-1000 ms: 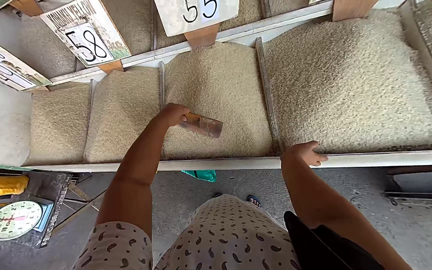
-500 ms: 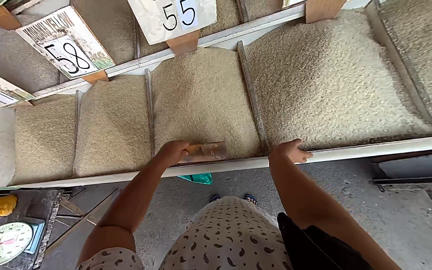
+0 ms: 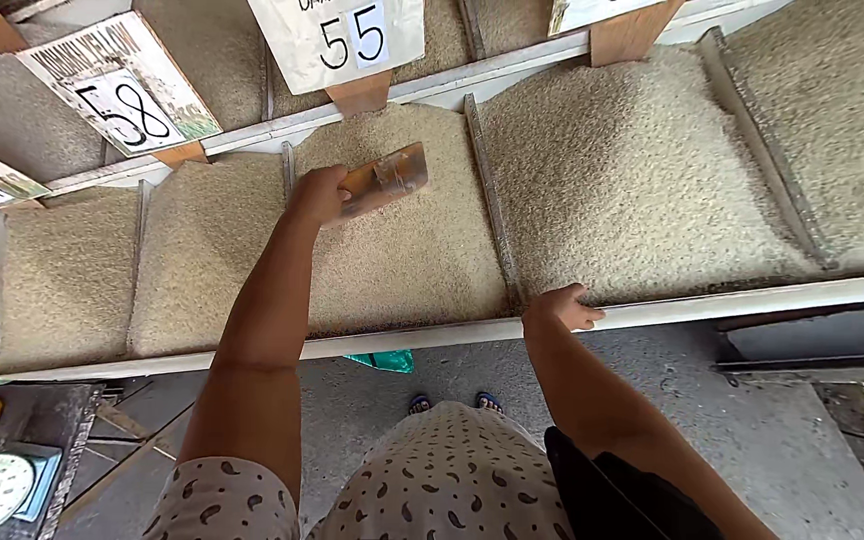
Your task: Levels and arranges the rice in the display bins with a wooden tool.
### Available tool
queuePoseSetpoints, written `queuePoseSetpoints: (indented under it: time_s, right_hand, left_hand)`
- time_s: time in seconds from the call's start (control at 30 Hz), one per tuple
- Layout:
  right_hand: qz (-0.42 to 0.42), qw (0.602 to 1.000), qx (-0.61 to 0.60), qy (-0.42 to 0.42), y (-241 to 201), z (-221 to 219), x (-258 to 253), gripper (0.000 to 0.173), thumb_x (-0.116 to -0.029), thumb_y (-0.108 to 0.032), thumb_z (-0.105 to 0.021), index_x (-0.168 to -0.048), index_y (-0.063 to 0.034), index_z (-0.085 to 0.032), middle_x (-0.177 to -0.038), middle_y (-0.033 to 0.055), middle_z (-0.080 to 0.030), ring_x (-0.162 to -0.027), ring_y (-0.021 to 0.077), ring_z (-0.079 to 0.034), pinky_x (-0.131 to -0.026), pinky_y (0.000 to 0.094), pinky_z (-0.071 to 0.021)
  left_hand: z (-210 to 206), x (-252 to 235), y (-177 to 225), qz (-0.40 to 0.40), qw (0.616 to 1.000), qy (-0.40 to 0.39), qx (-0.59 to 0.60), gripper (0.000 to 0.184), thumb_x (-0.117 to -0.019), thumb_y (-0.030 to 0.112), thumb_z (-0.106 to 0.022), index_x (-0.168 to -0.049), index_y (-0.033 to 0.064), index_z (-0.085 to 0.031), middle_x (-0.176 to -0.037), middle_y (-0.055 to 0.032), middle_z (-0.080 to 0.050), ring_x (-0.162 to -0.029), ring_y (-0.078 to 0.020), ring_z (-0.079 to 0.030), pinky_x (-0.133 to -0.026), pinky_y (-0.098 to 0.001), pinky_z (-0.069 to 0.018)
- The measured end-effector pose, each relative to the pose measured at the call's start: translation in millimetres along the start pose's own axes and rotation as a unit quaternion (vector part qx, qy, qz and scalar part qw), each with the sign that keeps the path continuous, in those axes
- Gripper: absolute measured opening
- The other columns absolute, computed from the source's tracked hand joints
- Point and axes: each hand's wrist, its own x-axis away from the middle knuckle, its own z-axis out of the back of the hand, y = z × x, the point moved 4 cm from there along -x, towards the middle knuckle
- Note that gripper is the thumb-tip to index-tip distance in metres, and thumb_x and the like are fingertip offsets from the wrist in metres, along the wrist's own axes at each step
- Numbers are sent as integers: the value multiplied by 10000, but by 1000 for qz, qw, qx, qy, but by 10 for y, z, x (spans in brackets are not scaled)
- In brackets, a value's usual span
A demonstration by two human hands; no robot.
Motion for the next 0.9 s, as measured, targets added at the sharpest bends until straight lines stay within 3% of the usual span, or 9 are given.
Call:
queuePoseSetpoints:
  time_s: [0.1,0.23,0.33,0.43,0.53,0.6,0.83,0.9]
  right_hand:
    - [-14,1000,-14,-6,-1,13,6,727,-1068,-388,-456,-1614,-24,-144,-1596,235,-349,-1429,270,-468,-1113,352,-448]
    - [-12,1000,-7,6,85,-81,-122,816,-1033,-446,-488,-1614,-9,-117,-1605,245,-325,-1459,307,-421,-1144,403,-428]
    - [-14,1000,11,3,89,-80,-138,825,-1033,-455,-469,-1626,-29,-83,-1622,230,-302,-1471,300,-407,-1152,399,-421]
    - [-12,1000,14,3,82,-76,-131,825,-1033,-461,-462,-1625,-27,-84,-1621,232,-300,-1468,303,-411,-1153,400,-421]
    - [-16,1000,5,-2,47,-59,-88,823,-1036,-453,-469,-1622,-18,-87,-1630,232,-284,-1472,295,-405,-1155,389,-415]
    - [-18,1000,4,-2,39,-38,-69,798,-1043,-437,-476,-1617,-17,-114,-1619,232,-307,-1462,286,-423,-1146,378,-424]
    - [-16,1000,-3,-9,7,-27,-67,767,-1046,-411,-497,-1608,-13,-159,-1604,246,-331,-1444,294,-448,-1117,372,-454]
    - [-15,1000,0,-7,-13,-8,-45,756,-1048,-411,-489,-1601,-4,-172,-1597,248,-344,-1438,297,-459,-1115,376,-458]
  left_hand:
    - [21,284,226,-6,999,25,19,243,-1043,182,-621,-1181,-18,-621,-1101,-256,-686,-1079,-449,-673,-937,-658,-512]
    - [-786,867,655,-95,992,-74,46,224,-1025,206,-662,-1129,7,-665,-1005,-205,-706,-952,-388,-709,-856,-618,-566]
    - [-1363,1043,906,-105,978,-176,32,251,-1054,238,-605,-1163,18,-658,-1061,-201,-704,-1026,-378,-701,-911,-591,-551]
    - [-1638,1066,1208,-106,970,-220,1,291,-1087,248,-530,-1239,23,-634,-1172,-213,-687,-1111,-392,-684,-945,-584,-540]
    - [-1637,1012,1404,-65,972,-225,-12,300,-1091,243,-514,-1302,53,-612,-1215,-203,-685,-1150,-383,-676,-958,-574,-539]
    - [-1603,922,1321,-34,976,-213,9,274,-1074,234,-553,-1273,59,-626,-1188,-201,-692,-1132,-390,-679,-941,-593,-543]
    - [-920,222,445,27,994,-84,63,300,-1011,235,-679,-1199,2,-652,-1117,-254,-695,-1090,-437,-676,-945,-660,-518]
    - [-568,14,254,51,995,-42,72,324,-1006,212,-683,-1252,5,-650,-1170,-264,-691,-1138,-449,-661,-982,-678,-495]
